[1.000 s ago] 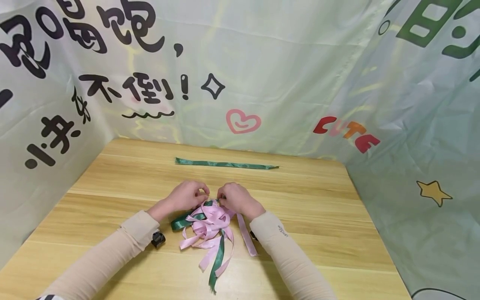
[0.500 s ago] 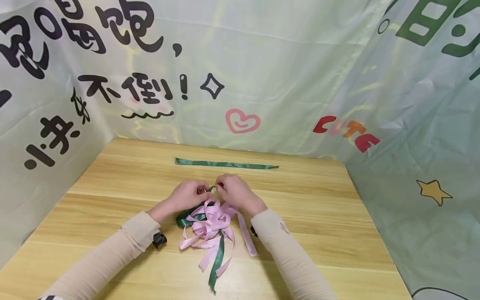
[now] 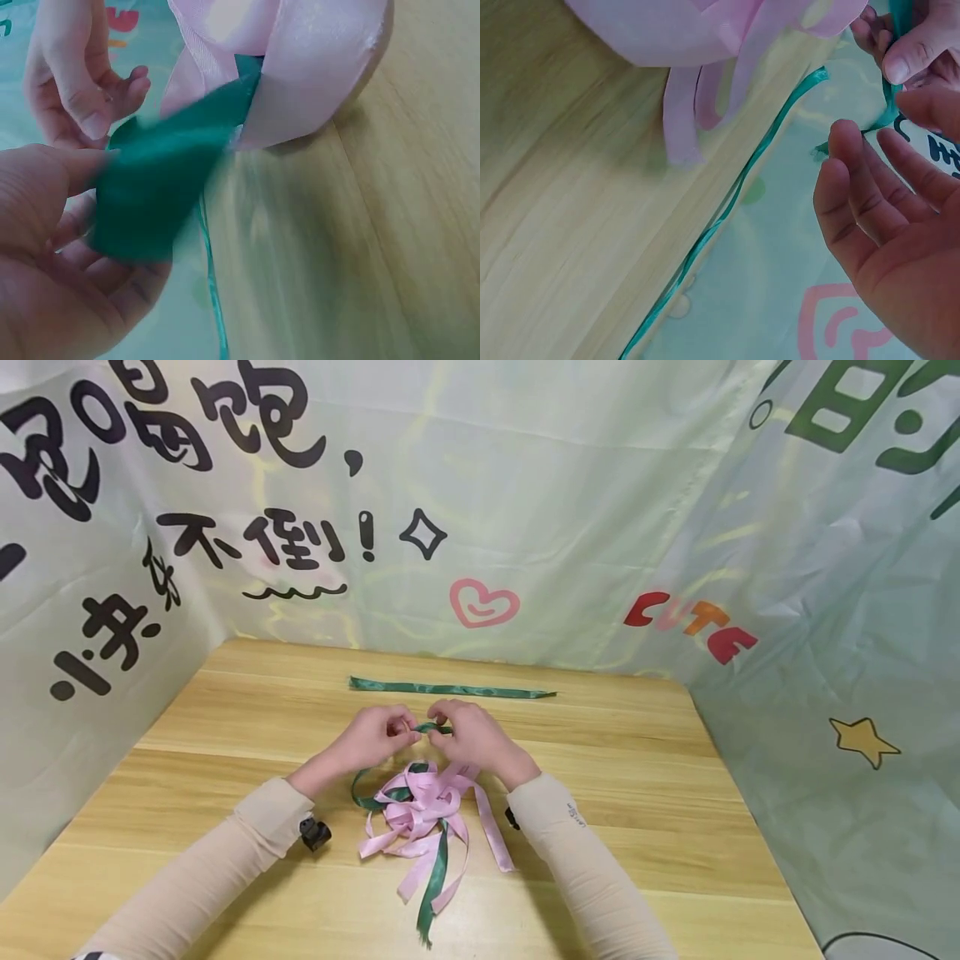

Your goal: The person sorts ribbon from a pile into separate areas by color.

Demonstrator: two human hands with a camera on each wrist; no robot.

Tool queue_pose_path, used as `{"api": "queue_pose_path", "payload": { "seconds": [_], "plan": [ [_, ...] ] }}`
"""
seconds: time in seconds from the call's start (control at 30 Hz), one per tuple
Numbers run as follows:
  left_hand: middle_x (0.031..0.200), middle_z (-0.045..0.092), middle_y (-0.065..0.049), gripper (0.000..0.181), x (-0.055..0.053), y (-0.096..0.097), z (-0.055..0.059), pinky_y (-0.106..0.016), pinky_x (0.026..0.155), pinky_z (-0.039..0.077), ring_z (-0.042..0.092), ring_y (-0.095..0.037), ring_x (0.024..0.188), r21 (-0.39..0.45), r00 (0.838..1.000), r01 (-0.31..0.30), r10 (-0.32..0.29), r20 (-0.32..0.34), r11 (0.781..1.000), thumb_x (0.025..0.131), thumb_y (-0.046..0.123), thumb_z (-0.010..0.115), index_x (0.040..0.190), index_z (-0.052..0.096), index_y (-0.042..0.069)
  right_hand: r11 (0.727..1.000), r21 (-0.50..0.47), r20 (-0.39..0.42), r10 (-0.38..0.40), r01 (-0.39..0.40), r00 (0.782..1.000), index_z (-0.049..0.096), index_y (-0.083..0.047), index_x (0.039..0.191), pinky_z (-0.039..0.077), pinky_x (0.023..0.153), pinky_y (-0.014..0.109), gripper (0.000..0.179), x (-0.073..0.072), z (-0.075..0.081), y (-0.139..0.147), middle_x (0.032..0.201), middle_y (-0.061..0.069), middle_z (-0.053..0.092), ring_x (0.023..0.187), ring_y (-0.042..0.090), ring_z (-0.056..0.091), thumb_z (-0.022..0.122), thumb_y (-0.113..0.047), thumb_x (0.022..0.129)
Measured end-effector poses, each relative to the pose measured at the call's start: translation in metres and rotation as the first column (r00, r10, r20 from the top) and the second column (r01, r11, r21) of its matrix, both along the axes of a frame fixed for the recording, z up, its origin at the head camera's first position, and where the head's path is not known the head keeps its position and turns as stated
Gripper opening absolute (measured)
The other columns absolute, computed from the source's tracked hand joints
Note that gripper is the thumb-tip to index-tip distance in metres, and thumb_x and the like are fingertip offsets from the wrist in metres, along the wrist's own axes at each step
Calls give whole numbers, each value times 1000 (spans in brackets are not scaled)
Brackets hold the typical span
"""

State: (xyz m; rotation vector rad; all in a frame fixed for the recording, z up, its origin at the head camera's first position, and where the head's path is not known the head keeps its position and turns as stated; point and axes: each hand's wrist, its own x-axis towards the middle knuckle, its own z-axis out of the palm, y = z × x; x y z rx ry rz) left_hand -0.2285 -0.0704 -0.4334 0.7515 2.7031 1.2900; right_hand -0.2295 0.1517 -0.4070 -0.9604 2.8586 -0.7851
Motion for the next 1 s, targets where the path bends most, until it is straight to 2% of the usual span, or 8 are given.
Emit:
{"api": "queue_pose_path", "payload": {
  "seconds": [0.1,0.23,0.33,0.4,0.53,0.8,1.0],
  "plan": [
    [78,66,0,5,2,3,1,-26,63,48,55,-11,66,-11,999,4,-5,-38,1000,99,14,74,100,72,10,1000,-6,7,16,-15,1000,67,-4,134,53,73,31,36,2,1,-1,116,10,74,77,13,61,67,-18,101],
    [76,65,1,4,4,5,2,-25,63,47,56,-11,66,-33,998,4,-6,-61,999,100,16,73,100,73,12,999,-6,-31,31,-31,999,73,-6,122,55,79,32,23,3,0,-2,114,9,75,86,15,64,67,-17,102],
    [75,64,2,7,3,4,4,-25,62,46,54,-10,65,-53,997,3,-7,-76,999,101,17,72,103,75,11,999,-18,-62,34,-35,998,75,-6,110,55,76,30,14,3,0,-1,107,8,75,83,14,64,67,-15,102],
    [75,63,3,9,2,2,4,-25,62,45,53,-9,65,-66,995,2,-9,-95,998,102,17,71,105,77,10,999,-35,-68,25,-28,997,75,-5,107,55,74,29,12,3,2,1,104,9,75,80,14,63,67,-13,102],
    [75,64,2,14,0,-5,6,-26,63,44,51,-9,64,-71,990,2,-12,-140,997,103,16,70,106,79,6,999,-49,-63,-14,11,998,75,-6,107,54,72,28,13,2,5,5,102,9,74,76,11,60,65,-13,102],
    [88,74,-11,20,-4,-23,14,-31,65,45,53,-13,66,-63,990,-39,31,-137,997,106,16,65,111,78,3,995,-72,-75,-73,67,994,75,-7,106,49,68,29,13,-2,10,15,96,5,70,68,10,53,65,-16,103],
    [95,75,-7,20,-6,-35,15,-32,70,50,59,-13,74,-81,984,-81,67,-167,993,105,15,65,113,78,3,990,-102,-67,-101,94,993,74,-6,102,47,65,29,12,-5,11,24,89,5,67,63,10,50,65,-15,103]
  ]
}}
